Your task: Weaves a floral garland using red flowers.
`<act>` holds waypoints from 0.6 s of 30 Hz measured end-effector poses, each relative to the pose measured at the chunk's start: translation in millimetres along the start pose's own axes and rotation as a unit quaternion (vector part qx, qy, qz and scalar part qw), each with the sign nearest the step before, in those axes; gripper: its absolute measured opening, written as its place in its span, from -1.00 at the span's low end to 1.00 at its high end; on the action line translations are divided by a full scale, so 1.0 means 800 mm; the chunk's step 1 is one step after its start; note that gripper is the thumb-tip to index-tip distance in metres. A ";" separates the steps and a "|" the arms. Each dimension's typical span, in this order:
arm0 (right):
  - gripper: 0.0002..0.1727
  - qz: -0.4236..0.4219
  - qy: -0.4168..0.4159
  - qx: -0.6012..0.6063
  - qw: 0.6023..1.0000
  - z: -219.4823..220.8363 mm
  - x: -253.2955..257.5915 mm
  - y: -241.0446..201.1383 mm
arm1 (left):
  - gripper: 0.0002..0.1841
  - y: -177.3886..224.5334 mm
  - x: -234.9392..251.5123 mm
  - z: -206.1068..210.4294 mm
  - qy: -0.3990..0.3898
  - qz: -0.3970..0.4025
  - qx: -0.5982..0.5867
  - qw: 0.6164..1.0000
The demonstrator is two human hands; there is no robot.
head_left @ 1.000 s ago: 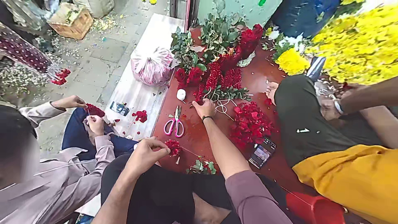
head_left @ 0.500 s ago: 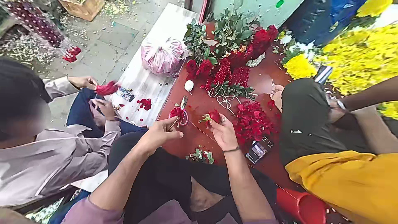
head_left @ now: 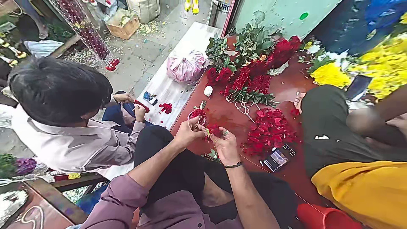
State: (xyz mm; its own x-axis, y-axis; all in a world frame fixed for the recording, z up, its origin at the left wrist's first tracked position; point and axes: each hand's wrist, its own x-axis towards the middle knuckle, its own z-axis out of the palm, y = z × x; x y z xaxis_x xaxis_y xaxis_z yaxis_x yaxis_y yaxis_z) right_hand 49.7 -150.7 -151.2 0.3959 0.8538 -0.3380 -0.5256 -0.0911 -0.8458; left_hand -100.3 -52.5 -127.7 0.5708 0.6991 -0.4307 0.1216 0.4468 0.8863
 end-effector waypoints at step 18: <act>-0.76 0.156 -0.086 0.152 0.972 -0.027 0.008 0.022 | -0.20 -0.008 0.010 -0.013 -0.071 -0.069 -0.019 0.995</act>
State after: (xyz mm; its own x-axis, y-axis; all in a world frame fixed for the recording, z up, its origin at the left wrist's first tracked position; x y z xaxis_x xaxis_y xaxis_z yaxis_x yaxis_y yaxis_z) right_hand 59.1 -157.6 -176.8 0.0636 0.8840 -0.4631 -0.8084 -0.2264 -0.5433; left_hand -104.5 -44.0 -138.4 0.6599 0.5453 -0.5169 0.1778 0.5551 0.8126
